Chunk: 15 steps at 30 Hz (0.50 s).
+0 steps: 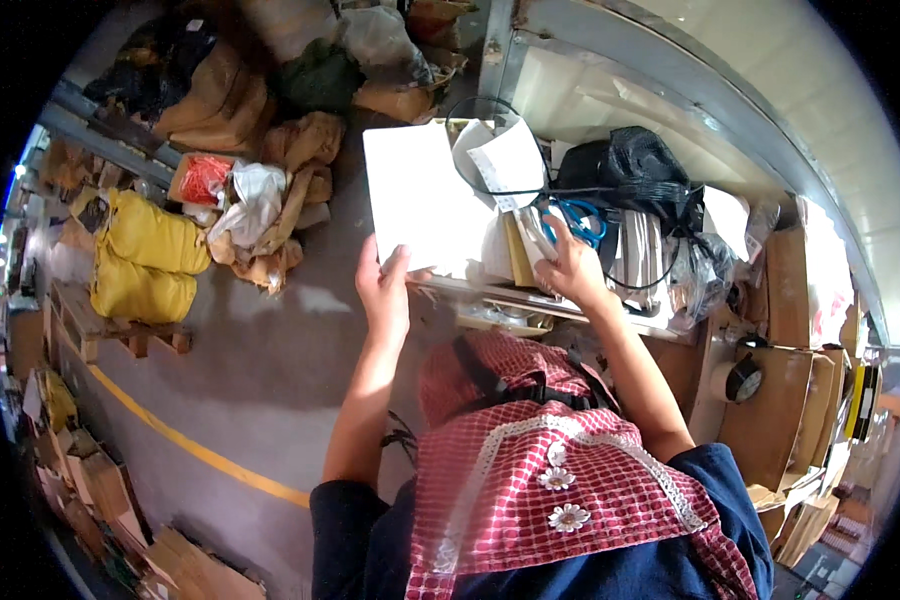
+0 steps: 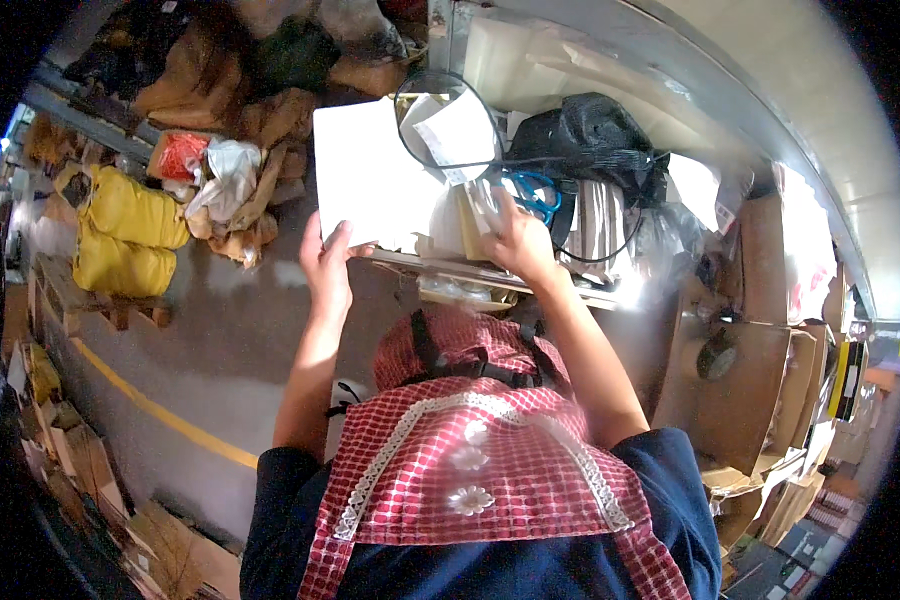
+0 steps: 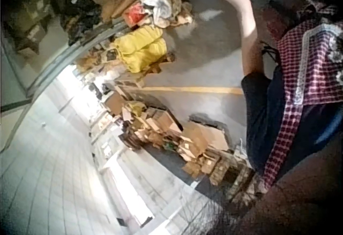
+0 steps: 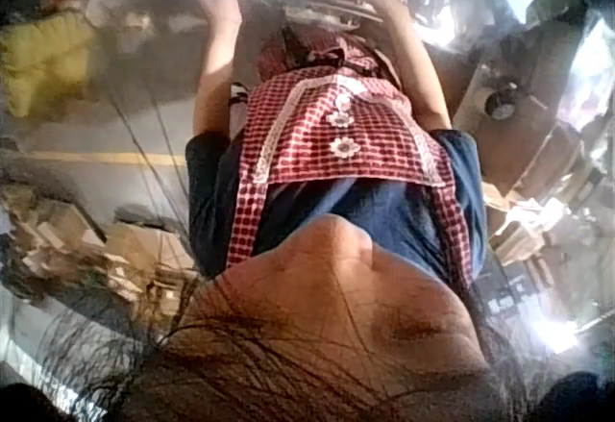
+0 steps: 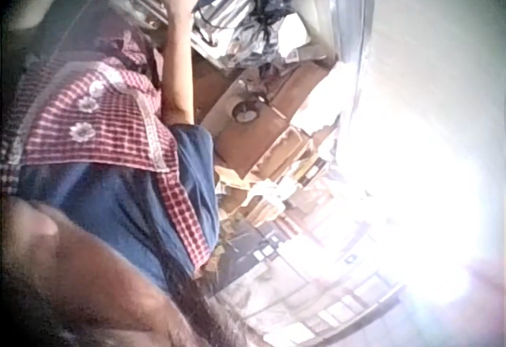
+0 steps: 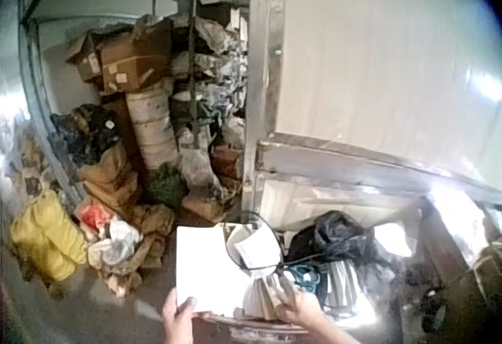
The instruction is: The person picks up several small hardware components including a black cable, a small metal plate, and packets of screws, then places them into a cardboard box.
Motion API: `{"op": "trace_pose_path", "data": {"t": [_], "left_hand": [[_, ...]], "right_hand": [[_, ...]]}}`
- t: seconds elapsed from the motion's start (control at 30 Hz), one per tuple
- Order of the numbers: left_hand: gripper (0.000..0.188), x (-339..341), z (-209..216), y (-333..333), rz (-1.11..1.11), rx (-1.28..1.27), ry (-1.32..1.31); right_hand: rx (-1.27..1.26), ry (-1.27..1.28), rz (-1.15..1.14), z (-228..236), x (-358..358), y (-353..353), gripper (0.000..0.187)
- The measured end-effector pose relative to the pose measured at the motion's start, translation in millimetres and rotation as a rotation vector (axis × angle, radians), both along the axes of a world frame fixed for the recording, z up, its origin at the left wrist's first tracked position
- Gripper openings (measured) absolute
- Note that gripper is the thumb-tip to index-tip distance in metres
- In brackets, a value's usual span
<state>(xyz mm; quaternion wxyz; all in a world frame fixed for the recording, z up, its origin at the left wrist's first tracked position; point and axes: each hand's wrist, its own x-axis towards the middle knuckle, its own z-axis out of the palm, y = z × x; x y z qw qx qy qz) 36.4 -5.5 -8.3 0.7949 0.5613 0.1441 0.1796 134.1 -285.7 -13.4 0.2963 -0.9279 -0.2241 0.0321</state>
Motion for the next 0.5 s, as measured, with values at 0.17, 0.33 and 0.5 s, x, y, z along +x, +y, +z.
{"op": "trace_pose_path", "data": {"t": [0.17,0.33,0.5], "left_hand": [[0.061,-20.4,-4.2,4.1,-0.039,0.428,0.146],[0.082,-43.4,-15.5,-9.3,-0.177,0.587,0.319],[0.085,-51.4,-41.6,-21.8,-0.132,0.798,0.116]], "right_hand": [[0.023,0.077,-0.035,5.2,-2.4,1.2,0.068],[0.038,0.125,-0.072,8.0,-5.1,4.0,0.067],[-0.014,0.199,-0.058,15.5,-6.5,8.9,0.064]]}}
